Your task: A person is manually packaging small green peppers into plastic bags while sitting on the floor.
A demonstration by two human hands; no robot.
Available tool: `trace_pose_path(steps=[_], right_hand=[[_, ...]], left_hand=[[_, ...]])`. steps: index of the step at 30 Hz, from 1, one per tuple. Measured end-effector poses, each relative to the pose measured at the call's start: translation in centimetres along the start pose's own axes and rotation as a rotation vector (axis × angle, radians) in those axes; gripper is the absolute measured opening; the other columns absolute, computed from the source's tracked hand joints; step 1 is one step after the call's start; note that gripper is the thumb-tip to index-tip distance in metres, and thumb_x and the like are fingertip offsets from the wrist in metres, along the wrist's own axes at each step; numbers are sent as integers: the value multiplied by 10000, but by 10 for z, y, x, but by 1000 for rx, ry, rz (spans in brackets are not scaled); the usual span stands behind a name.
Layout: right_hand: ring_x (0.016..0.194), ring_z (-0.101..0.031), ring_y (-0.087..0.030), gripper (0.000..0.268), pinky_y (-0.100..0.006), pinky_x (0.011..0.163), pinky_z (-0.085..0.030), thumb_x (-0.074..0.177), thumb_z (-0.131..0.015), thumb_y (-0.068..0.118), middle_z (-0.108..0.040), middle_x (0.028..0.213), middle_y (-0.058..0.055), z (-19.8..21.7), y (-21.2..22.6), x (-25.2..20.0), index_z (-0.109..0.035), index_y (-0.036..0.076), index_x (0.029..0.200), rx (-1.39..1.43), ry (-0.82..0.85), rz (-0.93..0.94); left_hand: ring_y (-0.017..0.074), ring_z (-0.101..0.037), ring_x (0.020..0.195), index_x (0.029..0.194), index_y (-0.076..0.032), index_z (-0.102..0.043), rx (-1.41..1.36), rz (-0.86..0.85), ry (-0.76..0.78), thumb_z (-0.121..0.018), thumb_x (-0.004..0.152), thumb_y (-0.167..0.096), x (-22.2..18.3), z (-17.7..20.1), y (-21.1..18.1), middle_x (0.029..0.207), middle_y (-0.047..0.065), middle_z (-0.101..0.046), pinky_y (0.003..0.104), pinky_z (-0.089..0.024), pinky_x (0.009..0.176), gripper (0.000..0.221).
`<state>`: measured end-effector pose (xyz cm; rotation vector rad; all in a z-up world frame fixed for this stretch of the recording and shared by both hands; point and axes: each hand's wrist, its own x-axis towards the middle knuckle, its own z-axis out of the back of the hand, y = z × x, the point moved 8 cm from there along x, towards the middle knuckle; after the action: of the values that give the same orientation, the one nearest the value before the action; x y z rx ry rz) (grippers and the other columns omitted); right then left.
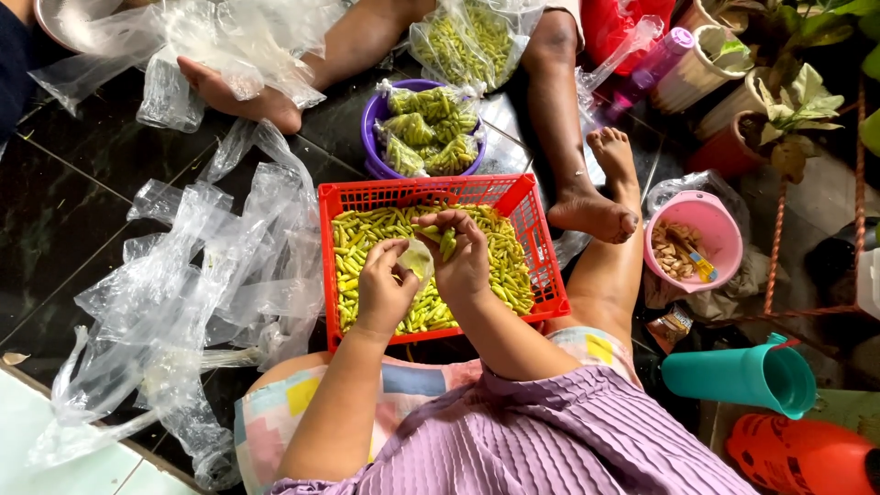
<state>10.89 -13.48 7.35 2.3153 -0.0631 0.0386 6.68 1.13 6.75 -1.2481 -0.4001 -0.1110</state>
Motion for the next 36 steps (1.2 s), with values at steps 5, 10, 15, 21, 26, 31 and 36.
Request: trace_pose_path(steps=[5,10,15,21,26,31,36], right_hand=[[1134,-699,-384,484,-414,970,-557,965,-414,529,-725,1084,-215,-1,-1,0,-563,97,1126,-7,11,49],[1091,-713,-357,486,-421,993,-539,980,-386,522,-720,1100,-210,0,-1,2,-549,95,1145,-23,56,98],[1042,-731,-354,447,-434,1007,-531,1011,-391,474,-723,1058,-212,-9,3,0,-556,81,1144,-37,80,110],[845,-684,-212,364,-305,736,-524,940,-717,195,-685,935,-128,9,11,15,-614,17,1241,-710,156,-67],[707,-735,-172,488,-282,591,-582,882,-810,274,-746,921,-115,42,-25,5,-598,102,1287,-705,178,-410],[689,-751,-216,518,-307,566,-617,830,-819,97,-734,880,-136,34,-29,5,-584,71,1291,-574,239,-414],[572,-664,-159,584,-243,492,-546,781,-776,-62,-670,832,-140,-22,2,-1,-544,5,1313,-476,390,-349]], left_hand=[[241,-709,659,1195,71,-697,-1,-7,0,-606,729,32,0,2,0,1194,186,-635,232,-582,433,475],[249,-703,651,1191,77,-699,-5,-14,-9,-613,725,37,0,2,0,1183,192,-640,228,-565,416,476],[243,-703,662,1184,66,-706,-11,-14,-22,-636,723,27,0,2,2,1183,181,-648,237,-572,444,468],[252,-716,786,1225,-6,-704,53,-1,-41,-663,709,38,-1,7,-4,1192,154,-630,237,-598,534,519],[223,-711,669,1416,-78,-543,-87,284,71,-679,764,-23,-2,10,0,1133,193,-681,328,-576,571,668],[161,-686,552,1384,-53,-529,-301,453,139,-685,846,-74,-2,6,12,1028,191,-737,256,-552,504,560],[149,-669,465,1078,-87,-769,-258,455,136,-770,867,-183,3,4,7,837,121,-737,259,-516,445,232]])
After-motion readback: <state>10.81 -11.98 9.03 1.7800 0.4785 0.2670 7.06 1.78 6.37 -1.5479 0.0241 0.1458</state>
